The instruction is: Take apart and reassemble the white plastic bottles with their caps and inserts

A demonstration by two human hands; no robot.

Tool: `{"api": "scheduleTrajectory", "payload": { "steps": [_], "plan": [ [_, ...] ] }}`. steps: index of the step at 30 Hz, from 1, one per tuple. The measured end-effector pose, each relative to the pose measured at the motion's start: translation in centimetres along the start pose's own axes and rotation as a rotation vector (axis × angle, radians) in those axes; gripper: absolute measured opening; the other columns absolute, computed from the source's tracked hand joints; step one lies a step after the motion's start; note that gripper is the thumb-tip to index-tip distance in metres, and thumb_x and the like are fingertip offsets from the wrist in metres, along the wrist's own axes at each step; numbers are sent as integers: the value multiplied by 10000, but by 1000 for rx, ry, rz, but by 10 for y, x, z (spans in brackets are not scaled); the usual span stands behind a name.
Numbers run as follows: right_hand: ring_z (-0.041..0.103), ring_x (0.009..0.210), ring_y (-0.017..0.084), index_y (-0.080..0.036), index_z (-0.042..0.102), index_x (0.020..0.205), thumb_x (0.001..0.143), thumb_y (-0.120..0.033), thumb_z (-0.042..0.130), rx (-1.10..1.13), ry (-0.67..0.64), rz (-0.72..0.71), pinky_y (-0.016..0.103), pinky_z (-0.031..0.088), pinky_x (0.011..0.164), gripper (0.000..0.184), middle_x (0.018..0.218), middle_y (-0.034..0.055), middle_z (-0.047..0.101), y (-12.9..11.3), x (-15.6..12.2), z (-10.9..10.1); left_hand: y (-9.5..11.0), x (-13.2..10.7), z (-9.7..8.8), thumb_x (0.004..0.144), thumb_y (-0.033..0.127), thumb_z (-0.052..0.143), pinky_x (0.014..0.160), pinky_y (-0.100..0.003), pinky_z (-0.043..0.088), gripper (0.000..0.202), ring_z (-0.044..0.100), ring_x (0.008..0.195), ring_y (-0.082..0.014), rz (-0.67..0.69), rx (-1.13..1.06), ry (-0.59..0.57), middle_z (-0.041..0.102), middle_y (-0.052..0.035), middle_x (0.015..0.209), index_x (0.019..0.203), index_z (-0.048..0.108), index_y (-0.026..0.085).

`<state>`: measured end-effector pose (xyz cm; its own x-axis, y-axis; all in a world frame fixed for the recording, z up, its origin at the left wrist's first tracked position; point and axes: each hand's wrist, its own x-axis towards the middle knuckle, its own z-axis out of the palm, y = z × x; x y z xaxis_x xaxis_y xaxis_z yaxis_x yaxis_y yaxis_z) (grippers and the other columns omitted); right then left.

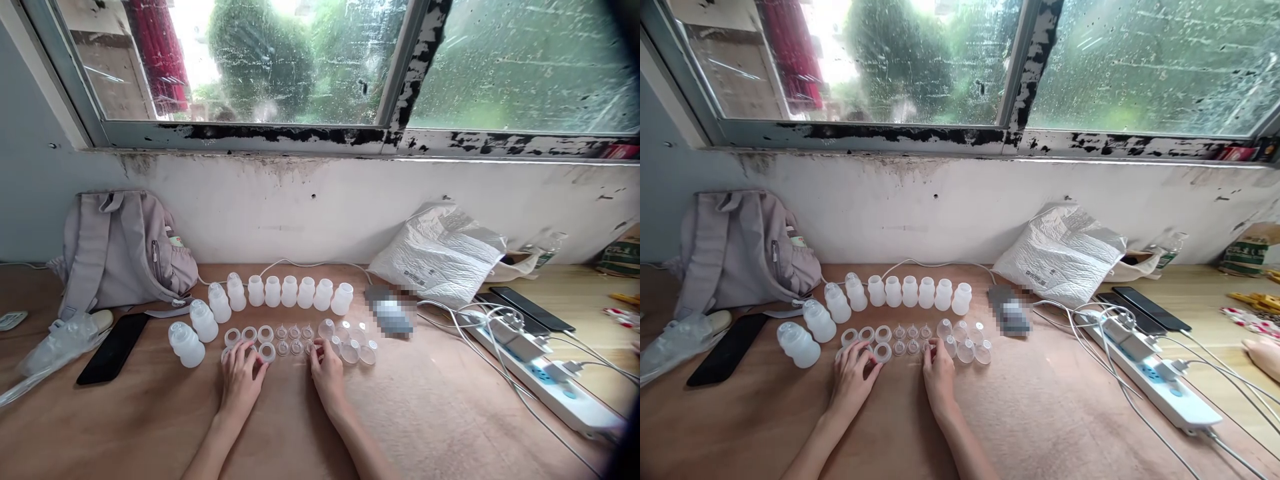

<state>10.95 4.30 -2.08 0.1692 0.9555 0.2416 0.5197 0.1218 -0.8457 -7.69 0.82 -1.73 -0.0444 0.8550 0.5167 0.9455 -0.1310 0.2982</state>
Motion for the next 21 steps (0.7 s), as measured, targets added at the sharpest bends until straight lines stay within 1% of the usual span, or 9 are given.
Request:
{"api": "scheduleTrajectory", "payload": {
  "steps": [3,8,14,19,21],
  "plan": [
    [550,549,164,-196,518,815,797,-355,391,-63,8,-9,258,390,511,205,632,25,592,-2,1,0,0,0,1,715,234,528,866,-415,327,82,440,1033,-246,0,1,-5,554,-51,1018,646,568,218],
    [550,547,163,-192,521,812,795,-346,390,-95,13,-20,256,387,516,203,623,23,592,-2,2,0,1,1,-1,729,237,515,870,-408,327,92,432,1045,-245,2,-2,-19,552,-50,1035,656,568,217],
    [539,533,161,-168,499,932,786,-345,399,-125,33,-21,255,390,517,251,583,10,557,-3,1,0,3,1,-3,720,222,527,876,-417,317,75,435,1040,-251,16,5,-4,560,-47,1026,659,570,221],
    [524,523,156,-156,494,955,784,-350,397,-133,47,-46,256,392,524,276,564,0,527,-5,0,0,6,3,-9,732,212,506,870,-405,336,93,451,1028,-240,24,-12,-2,560,-55,1015,659,564,214],
    [520,522,154,-151,497,957,784,-352,395,-129,53,-53,256,393,524,284,560,0,523,-4,-1,0,7,4,-10,738,204,494,868,-392,349,79,459,1021,-230,33,-35,3,561,-61,1009,709,566,211]
  ]
}}
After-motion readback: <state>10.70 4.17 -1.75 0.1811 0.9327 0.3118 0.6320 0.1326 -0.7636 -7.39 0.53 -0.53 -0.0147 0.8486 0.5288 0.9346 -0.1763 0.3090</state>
